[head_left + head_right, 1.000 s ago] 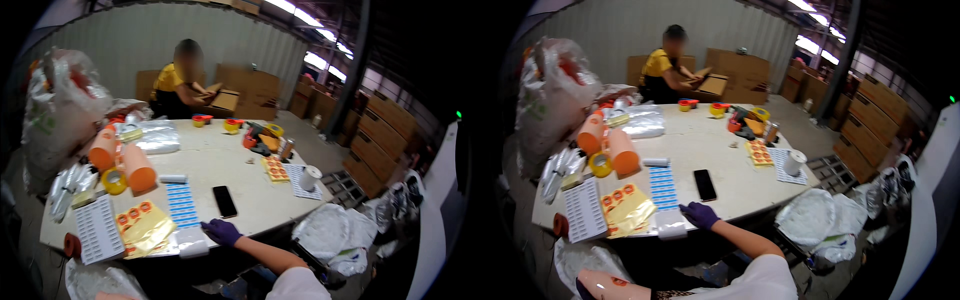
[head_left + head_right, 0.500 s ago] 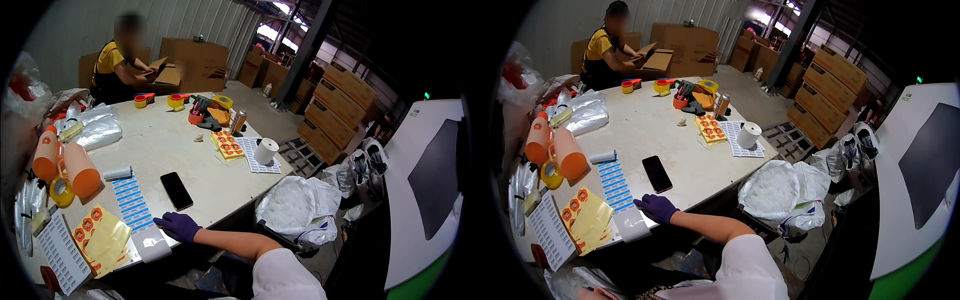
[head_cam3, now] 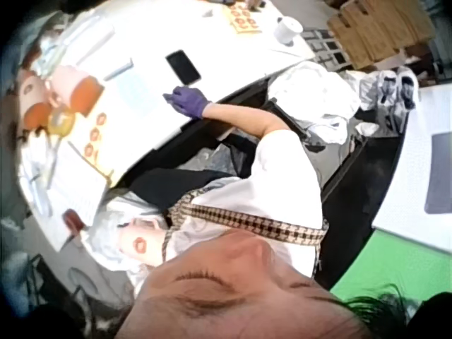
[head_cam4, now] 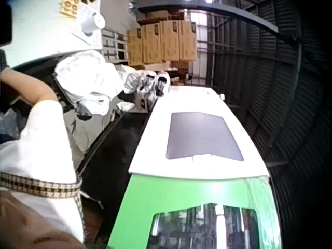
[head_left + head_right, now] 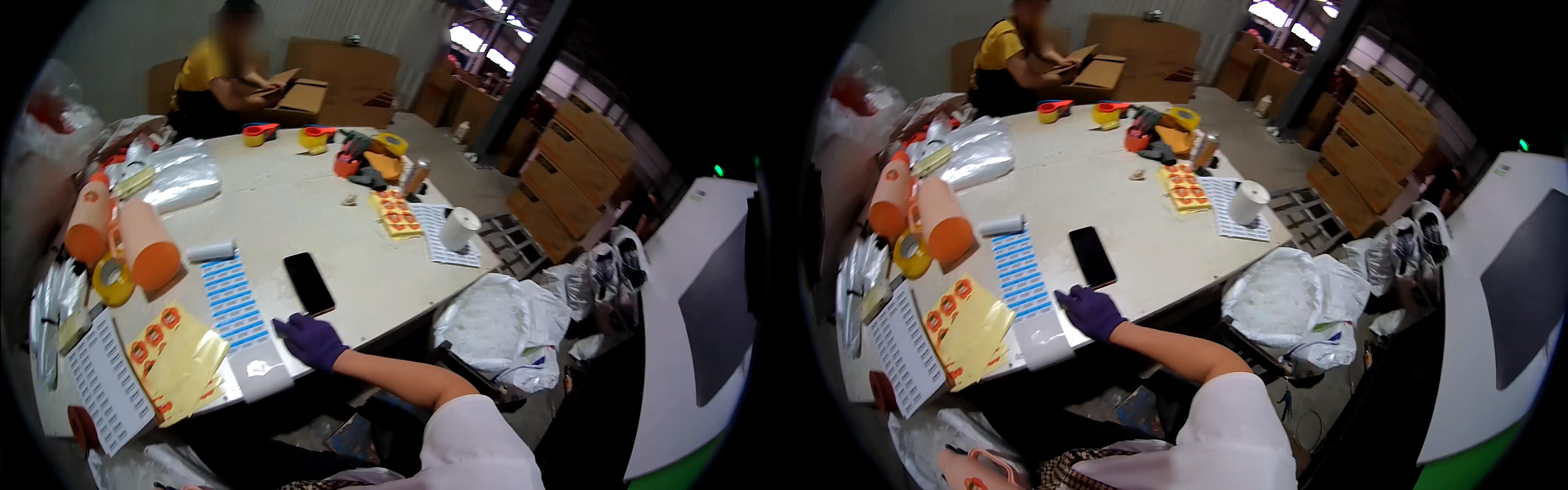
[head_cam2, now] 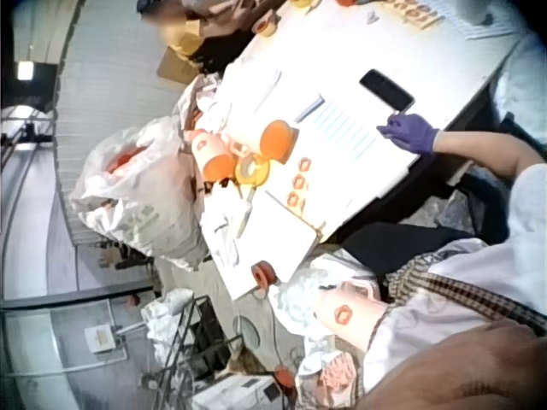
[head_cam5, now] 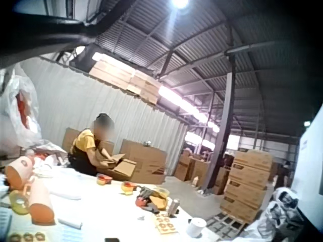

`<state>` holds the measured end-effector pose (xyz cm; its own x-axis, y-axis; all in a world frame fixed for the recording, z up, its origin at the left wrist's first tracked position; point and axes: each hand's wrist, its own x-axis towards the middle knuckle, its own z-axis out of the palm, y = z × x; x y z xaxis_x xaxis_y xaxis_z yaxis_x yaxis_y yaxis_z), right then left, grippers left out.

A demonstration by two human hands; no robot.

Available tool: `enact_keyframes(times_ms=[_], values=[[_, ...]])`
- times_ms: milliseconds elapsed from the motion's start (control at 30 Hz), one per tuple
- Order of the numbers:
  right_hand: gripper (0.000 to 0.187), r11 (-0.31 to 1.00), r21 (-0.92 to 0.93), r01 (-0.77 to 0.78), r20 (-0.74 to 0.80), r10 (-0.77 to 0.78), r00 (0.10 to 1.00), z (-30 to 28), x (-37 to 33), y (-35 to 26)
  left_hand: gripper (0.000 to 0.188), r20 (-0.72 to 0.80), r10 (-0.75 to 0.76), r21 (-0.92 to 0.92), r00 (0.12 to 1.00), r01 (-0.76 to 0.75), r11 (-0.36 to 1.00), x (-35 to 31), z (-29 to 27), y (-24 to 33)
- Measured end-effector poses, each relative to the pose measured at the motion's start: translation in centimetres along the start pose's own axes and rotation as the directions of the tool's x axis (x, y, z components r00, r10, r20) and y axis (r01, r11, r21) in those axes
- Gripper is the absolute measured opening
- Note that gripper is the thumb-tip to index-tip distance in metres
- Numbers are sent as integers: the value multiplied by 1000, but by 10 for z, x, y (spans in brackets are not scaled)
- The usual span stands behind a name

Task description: The person picks up peach-colored plastic components from a box, applies stickers to their surface while holding them, and places the finished items on a table.

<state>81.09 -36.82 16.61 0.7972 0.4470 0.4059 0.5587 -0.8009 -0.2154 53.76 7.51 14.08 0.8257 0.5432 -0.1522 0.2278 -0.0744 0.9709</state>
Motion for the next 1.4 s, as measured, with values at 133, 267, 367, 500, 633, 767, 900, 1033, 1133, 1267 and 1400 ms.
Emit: enact_keyframes(times_ms=[133,267,367,500,633,767,900,1033,1133,1267,1400], values=[[51,993,-85,78,-188,-93,978,-6,4,-1,58,-42,29,-89,999,-32,995,-18,-20,-4],[56,989,-125,83,-417,-128,900,-23,-1,-31,58,-62,37,-198,997,-48,979,-41,-35,-4],[85,759,647,-64,64,30,998,-13,-27,-101,58,-46,42,-305,998,-54,951,-55,-39,3],[89,168,926,-338,376,-473,797,50,-77,-209,58,51,78,-518,996,-40,854,-67,-36,16],[51,44,788,-613,568,-436,699,103,-115,-243,57,101,114,-789,988,10,614,-77,-25,16],[46,-180,758,-627,577,-263,773,75,-91,-211,34,-96,-33,-807,995,-59,587,-85,-13,1],[53,-458,773,-439,468,-56,882,-13,-4,-153,26,-16,-196,-816,980,101,569,-96,-1,-10],[61,-225,972,67,-12,237,972,-61,101,-92,26,-103,-58,-565,993,-11,825,-105,-2,-12],[72,531,847,28,-321,468,823,-36,131,-112,23,-149,-199,-712,969,35,702,-116,-17,-16],[58,548,831,97,-117,1,993,25,64,-209,30,-413,221,158,883,-170,973,-151,-49,-40],[52,524,439,730,-246,-711,658,27,43,-191,23,-437,-24,-68,899,-7,998,-168,-111,-67]])
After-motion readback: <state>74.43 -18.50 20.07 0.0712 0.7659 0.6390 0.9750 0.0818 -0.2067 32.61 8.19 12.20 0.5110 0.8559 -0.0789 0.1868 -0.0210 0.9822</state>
